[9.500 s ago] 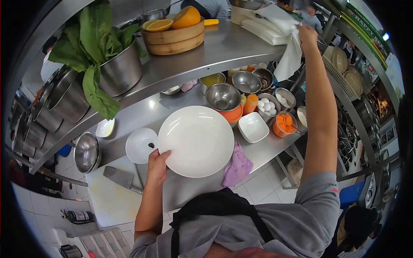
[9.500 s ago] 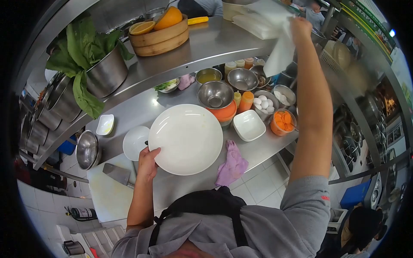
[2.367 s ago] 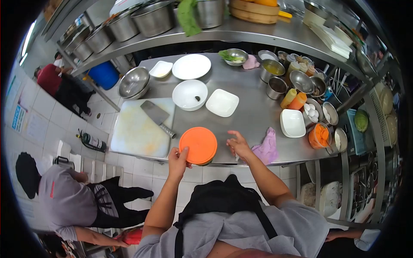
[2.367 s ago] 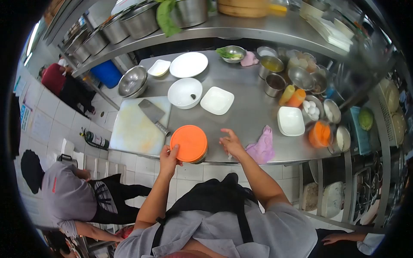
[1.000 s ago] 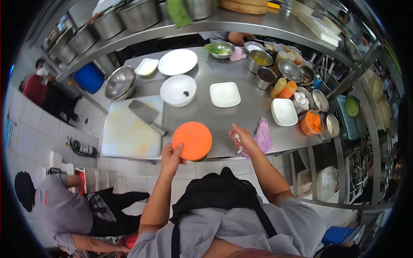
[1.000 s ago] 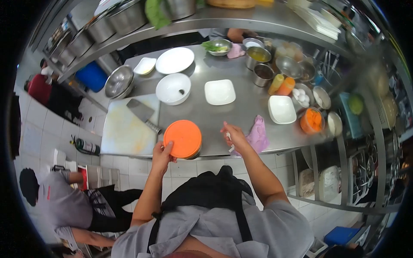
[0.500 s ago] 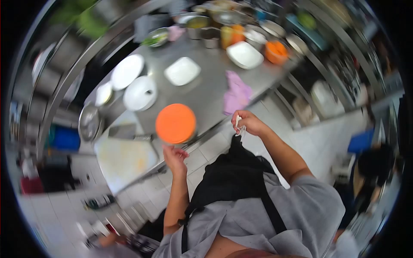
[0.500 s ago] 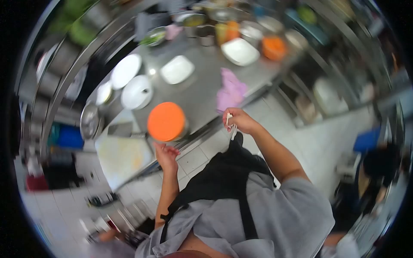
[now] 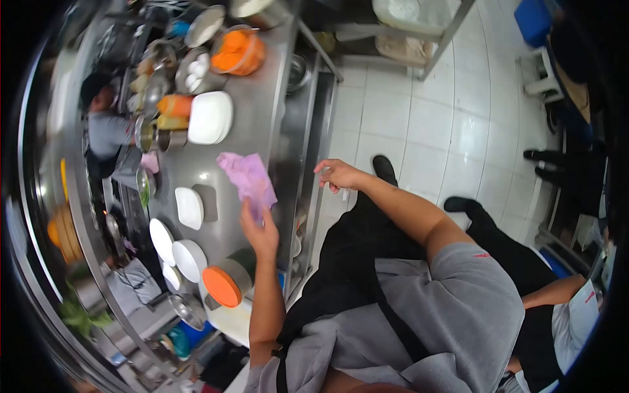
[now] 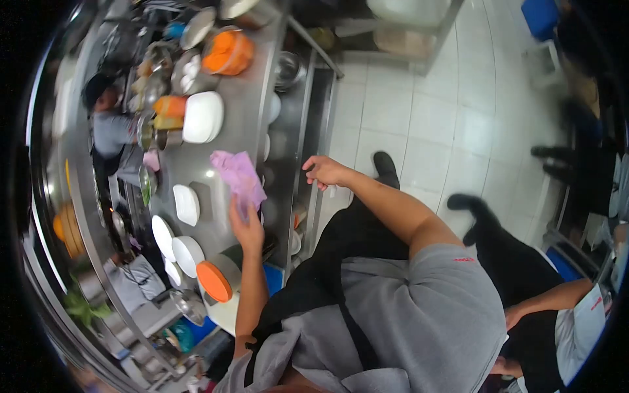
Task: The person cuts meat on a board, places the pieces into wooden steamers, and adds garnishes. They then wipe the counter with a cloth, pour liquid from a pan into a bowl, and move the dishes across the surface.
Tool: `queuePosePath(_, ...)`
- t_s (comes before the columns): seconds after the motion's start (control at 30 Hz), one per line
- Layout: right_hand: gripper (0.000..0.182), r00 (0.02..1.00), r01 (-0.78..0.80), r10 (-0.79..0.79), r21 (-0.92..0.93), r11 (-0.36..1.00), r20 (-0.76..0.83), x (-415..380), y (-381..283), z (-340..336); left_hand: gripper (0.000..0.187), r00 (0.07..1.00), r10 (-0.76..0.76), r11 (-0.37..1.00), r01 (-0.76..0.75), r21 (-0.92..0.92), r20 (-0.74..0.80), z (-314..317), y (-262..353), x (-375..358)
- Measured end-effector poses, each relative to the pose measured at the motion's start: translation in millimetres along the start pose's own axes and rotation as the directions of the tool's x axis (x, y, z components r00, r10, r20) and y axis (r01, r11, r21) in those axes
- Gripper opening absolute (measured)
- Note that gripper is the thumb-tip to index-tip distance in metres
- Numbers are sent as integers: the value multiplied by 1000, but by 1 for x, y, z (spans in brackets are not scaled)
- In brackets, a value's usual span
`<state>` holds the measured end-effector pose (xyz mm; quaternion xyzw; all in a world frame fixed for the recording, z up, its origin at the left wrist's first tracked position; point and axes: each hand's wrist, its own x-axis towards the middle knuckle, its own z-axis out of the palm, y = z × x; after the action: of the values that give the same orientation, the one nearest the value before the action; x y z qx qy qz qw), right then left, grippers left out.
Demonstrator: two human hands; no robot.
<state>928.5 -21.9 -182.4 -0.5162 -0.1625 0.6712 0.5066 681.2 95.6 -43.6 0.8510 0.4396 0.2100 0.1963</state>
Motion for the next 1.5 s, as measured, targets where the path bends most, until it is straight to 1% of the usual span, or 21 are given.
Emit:
queuePosePath(0.03, 26, 999, -17, 17, 1, 1000, 46, 2, 3, -10, 49, 999, 1, 1000, -3, 31, 52, 9, -2, 23)
queuePosePath(0.1, 29, 992, -53, 54, -18, 998, 114, 11, 16, -36, 59, 981, 173, 939, -190, 286, 82, 39, 1, 66)
queuePosePath(0.2, 28, 997, -61, 61, 3, 998, 40, 11, 32, -76, 68, 971, 152, 826, -226, 517, 183, 69, 8, 81)
queuePosePath(0.27, 28, 1000, -12, 10, 91, 996, 18, 15, 56, -107, 76, 970, 139, 830, -225, 510, 201, 68, -3, 83)
queuePosePath(0.3, 29, 999, 33, -42, 242, 970, 32, 12, 63, -122, 77, 970, 121, 830, -215, 515, 211, 66, -2, 84)
queuePosePath(0.4, 30, 984, -102, 140, 288, 952, -113, -4, 41, -154, 82, 976, 59, 806, -170, 566, 210, 67, -1, 82)
queuePosePath(0.57, 42, 980, -122, 153, 227, 966, -125, 14, 10, -169, 85, 965, -109, 841, -39, 540, 239, 56, 12, 87)
queuePosePath(0.73, 57, 988, -104, 87, 133, 986, 127, 32, -53, -98, 90, 984, -71, 895, -9, 446, 163, 50, 53, 71)
queuePosePath(0.8, 56, 951, -111, 32, 246, 963, 306, 21, -83, -53, 93, 979, 131, 977, -154, 150, 154, 47, 83, 49)
queuePosePath(0.87, 51, 912, -196, 48, 331, 923, 407, 2, -116, -4, 91, 974, 192, 969, -168, -181, 121, 31, 129, 29)
queuePosePath(0.9, 46, 904, -213, 81, 279, 936, 419, -6, -125, 23, 91, 983, 168, 971, -154, -180, 67, 18, 138, 19)
queuePosePath(0.93, 52, 825, -252, 15, 344, 904, 564, -11, -122, 43, 81, 991, 123, 984, -114, -134, 56, 6, 145, 7)
queuePosePath(1.03, 66, 759, -328, 159, 160, 931, 631, -32, -130, 116, 60, 995, -3, 997, -5, -82, -98, -18, 119, -34)
queuePosePath(1.1, 74, 536, -490, 205, 104, 866, 819, -43, -123, 157, 49, 975, -85, 994, 69, -88, -205, -40, 101, -68)
queuePosePath(1.2, 78, 409, -484, 354, -128, 866, 841, -70, -121, 226, 38, 904, -244, 966, 193, -174, -352, -85, 90, -122)
queuePosePath(1.27, 74, 384, -381, 380, -231, 896, 841, -72, -112, 260, 33, 789, -185, 978, 88, -191, -586, -117, 69, -156)
queuePosePath(1.3, 69, 297, -162, 368, -334, 929, 881, -71, -114, 273, 29, 709, -410, 893, 186, -409, -573, -142, 66, -177)
queuePosePath(1.33, 65, 195, 64, 386, -405, 912, 902, -70, -114, 288, 25, 600, -622, 746, 258, -613, -504, -167, 57, -202)
queuePosePath(1.37, 59, 149, 115, 376, -393, 912, 915, -68, -115, 301, 23, 474, -664, 718, 187, -670, -579, -187, 32, -229)
queuePosePath(1.43, 60, 148, 147, 363, -384, 912, 920, -68, -115, 318, 20, 221, -703, 708, 137, -692, -676, -247, -12, -281)
queuePosePath(1.5, 66, 277, 98, 305, -342, 934, 911, -70, -101, 330, 21, 11, -594, 787, 215, -578, -804, -309, -52, -337)
